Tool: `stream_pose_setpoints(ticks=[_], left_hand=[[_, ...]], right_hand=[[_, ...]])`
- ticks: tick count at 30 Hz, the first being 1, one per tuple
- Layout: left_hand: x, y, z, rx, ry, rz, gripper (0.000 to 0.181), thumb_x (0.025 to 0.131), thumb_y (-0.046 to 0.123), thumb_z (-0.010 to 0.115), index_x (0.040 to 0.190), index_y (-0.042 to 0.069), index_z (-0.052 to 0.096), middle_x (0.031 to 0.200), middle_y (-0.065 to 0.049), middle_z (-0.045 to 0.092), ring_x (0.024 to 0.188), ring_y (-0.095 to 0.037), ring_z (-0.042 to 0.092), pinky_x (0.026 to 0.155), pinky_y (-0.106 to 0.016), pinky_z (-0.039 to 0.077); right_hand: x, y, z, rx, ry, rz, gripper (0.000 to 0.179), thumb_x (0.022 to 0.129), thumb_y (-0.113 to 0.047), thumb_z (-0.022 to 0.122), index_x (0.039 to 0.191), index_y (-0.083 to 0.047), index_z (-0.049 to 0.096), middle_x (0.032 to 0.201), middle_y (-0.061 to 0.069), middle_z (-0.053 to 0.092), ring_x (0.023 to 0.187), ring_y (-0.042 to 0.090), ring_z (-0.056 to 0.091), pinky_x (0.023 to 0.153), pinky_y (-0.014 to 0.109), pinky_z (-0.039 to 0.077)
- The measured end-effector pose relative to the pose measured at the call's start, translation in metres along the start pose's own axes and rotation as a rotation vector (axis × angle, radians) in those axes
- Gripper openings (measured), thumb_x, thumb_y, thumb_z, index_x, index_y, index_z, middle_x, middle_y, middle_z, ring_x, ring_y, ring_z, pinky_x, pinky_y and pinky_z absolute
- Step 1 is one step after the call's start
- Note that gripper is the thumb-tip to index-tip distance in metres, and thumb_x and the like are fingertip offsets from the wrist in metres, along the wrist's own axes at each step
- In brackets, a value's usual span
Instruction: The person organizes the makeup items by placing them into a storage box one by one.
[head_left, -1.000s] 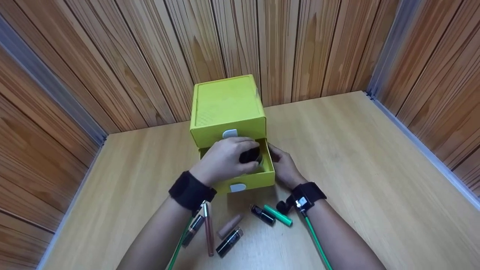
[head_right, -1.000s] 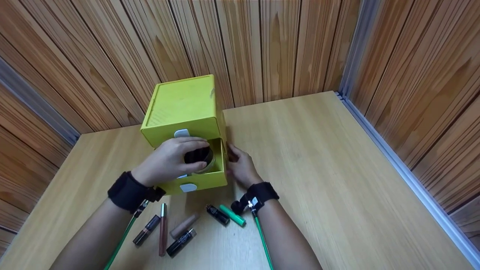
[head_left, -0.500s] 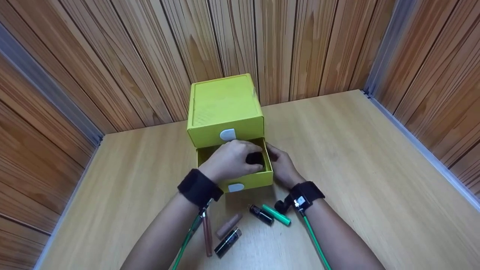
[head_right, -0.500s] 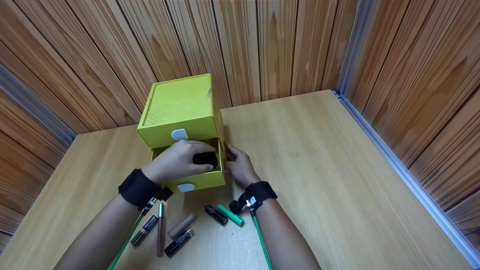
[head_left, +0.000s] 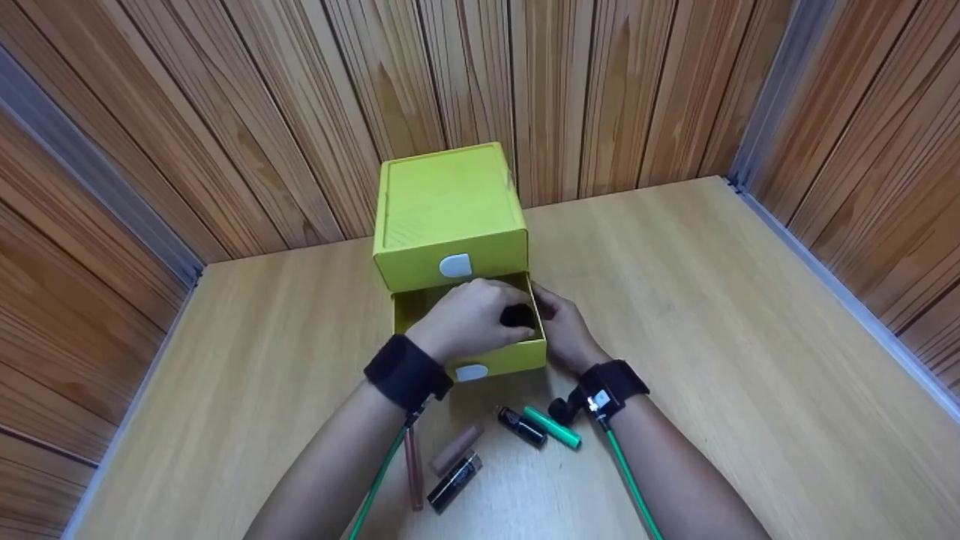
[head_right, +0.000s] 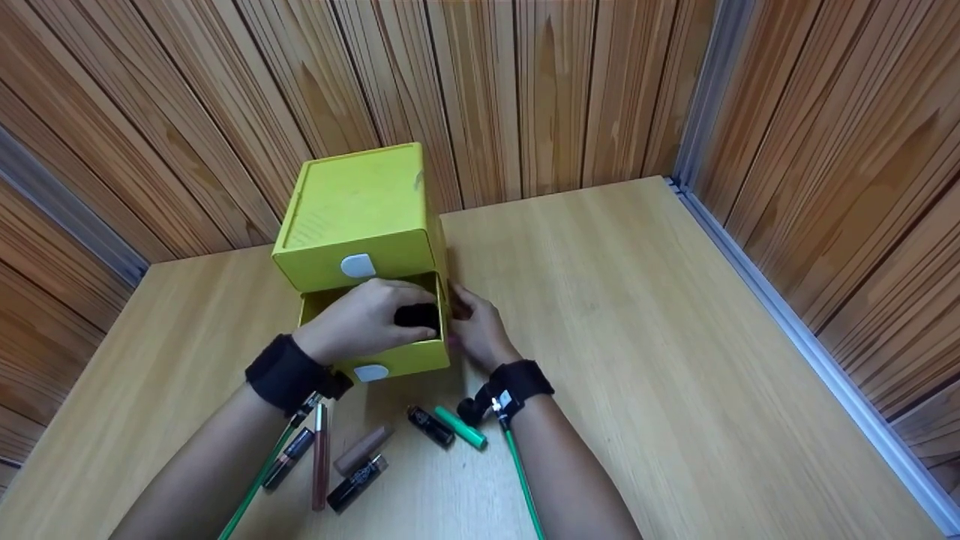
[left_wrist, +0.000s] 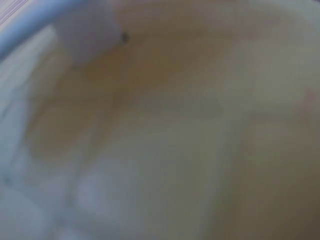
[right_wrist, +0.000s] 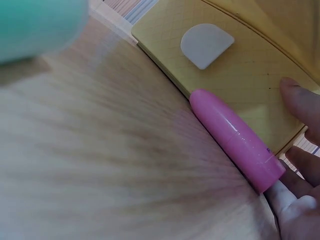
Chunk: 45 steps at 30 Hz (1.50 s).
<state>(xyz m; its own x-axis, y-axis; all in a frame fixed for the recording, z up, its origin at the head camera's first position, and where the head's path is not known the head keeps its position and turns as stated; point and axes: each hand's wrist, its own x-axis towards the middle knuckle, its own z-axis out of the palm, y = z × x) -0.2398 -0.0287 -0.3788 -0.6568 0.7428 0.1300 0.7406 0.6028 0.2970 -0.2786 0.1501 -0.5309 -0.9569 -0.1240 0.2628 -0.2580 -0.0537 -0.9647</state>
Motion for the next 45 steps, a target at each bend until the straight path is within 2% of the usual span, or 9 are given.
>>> stream_pose_setpoints(ticks=[5, 9, 15, 20, 29, 33, 40, 43, 45], left_hand=[[0.000, 0.000, 0.000, -0.050, -0.062, -0.056, 0.033, 0.092, 0.040, 0.068, 0.113, 0.015, 0.071, 0.106, 0.007, 0.067, 0.092, -0.006, 0.060, 0.081, -0.027, 0.051], [0.001, -0.001, 0.001, -0.089, -0.090, -0.076, 0.034, 0.092, 0.042, 0.067, 0.113, 0.015, 0.069, 0.103, 0.008, 0.066, 0.087, -0.007, 0.059, 0.078, -0.026, 0.051], [0.001, -0.002, 0.002, -0.096, -0.103, -0.045, 0.031, 0.094, 0.032, 0.067, 0.118, 0.012, 0.068, 0.105, 0.004, 0.066, 0.091, -0.009, 0.059, 0.078, -0.026, 0.050], [0.000, -0.002, 0.001, -0.051, -0.089, -0.040, 0.031, 0.096, 0.027, 0.064, 0.123, 0.011, 0.067, 0.114, 0.001, 0.065, 0.103, -0.011, 0.056, 0.086, -0.028, 0.049], [-0.006, -0.001, -0.001, -0.035, -0.083, -0.012, 0.032, 0.099, 0.029, 0.059, 0.125, 0.012, 0.065, 0.113, 0.002, 0.066, 0.099, -0.010, 0.059, 0.086, -0.029, 0.050], [-0.021, -0.001, -0.008, 0.008, 0.035, 0.063, 0.033, 0.098, 0.027, 0.061, 0.126, 0.010, 0.065, 0.116, -0.001, 0.067, 0.107, -0.013, 0.060, 0.092, -0.031, 0.049], [-0.078, -0.020, -0.024, -0.071, 0.467, 0.237, 0.023, 0.092, 0.011, 0.068, 0.114, 0.004, 0.070, 0.113, -0.006, 0.069, 0.107, -0.017, 0.062, 0.093, -0.031, 0.050], [-0.098, -0.035, -0.030, -0.064, 0.587, 0.227, 0.020, 0.090, 0.009, 0.070, 0.109, 0.004, 0.071, 0.108, -0.007, 0.070, 0.101, -0.018, 0.065, 0.090, -0.031, 0.052], [-0.107, -0.045, -0.033, -0.056, 0.622, 0.189, 0.018, 0.089, 0.011, 0.072, 0.106, 0.004, 0.072, 0.104, -0.006, 0.071, 0.098, -0.018, 0.066, 0.087, -0.033, 0.053]], right_hand=[[0.000, 0.000, 0.000, -0.027, -0.002, 0.026, 0.063, 0.090, 0.003, 0.064, 0.146, -0.016, 0.045, 0.140, 0.004, 0.052, 0.129, 0.016, 0.047, 0.106, 0.028, 0.038], [0.001, -0.001, -0.001, -0.028, -0.001, 0.031, 0.063, 0.090, 0.002, 0.065, 0.146, -0.015, 0.044, 0.141, 0.006, 0.052, 0.129, 0.018, 0.047, 0.106, 0.028, 0.037], [0.002, -0.002, -0.003, -0.021, -0.033, 0.023, 0.061, 0.092, 0.001, 0.064, 0.148, -0.009, 0.040, 0.142, 0.010, 0.050, 0.130, 0.020, 0.046, 0.106, 0.030, 0.038], [0.003, -0.003, -0.004, -0.017, -0.039, 0.014, 0.063, 0.091, -0.003, 0.068, 0.148, -0.014, 0.042, 0.142, 0.006, 0.051, 0.130, 0.017, 0.046, 0.106, 0.030, 0.038], [0.000, 0.000, -0.002, 0.017, -0.033, -0.014, 0.063, 0.090, -0.005, 0.070, 0.146, -0.017, 0.045, 0.138, 0.003, 0.055, 0.127, 0.017, 0.049, 0.105, 0.031, 0.040], [0.000, 0.000, -0.001, 0.025, -0.028, -0.011, 0.063, 0.089, 0.001, 0.067, 0.146, -0.020, 0.047, 0.138, 0.002, 0.055, 0.128, 0.018, 0.049, 0.106, 0.031, 0.039], [-0.001, 0.000, 0.001, -0.057, -0.010, -0.016, 0.063, 0.090, 0.002, 0.065, 0.145, -0.021, 0.047, 0.138, 0.001, 0.055, 0.128, 0.016, 0.048, 0.107, 0.030, 0.037], [-0.002, 0.000, 0.000, -0.048, -0.015, -0.002, 0.062, 0.091, 0.000, 0.066, 0.145, -0.022, 0.046, 0.139, 0.000, 0.054, 0.129, 0.016, 0.047, 0.108, 0.031, 0.036], [-0.002, 0.000, -0.002, -0.040, -0.017, -0.005, 0.061, 0.091, -0.001, 0.066, 0.145, -0.023, 0.046, 0.139, 0.000, 0.054, 0.129, 0.016, 0.047, 0.108, 0.032, 0.036]])
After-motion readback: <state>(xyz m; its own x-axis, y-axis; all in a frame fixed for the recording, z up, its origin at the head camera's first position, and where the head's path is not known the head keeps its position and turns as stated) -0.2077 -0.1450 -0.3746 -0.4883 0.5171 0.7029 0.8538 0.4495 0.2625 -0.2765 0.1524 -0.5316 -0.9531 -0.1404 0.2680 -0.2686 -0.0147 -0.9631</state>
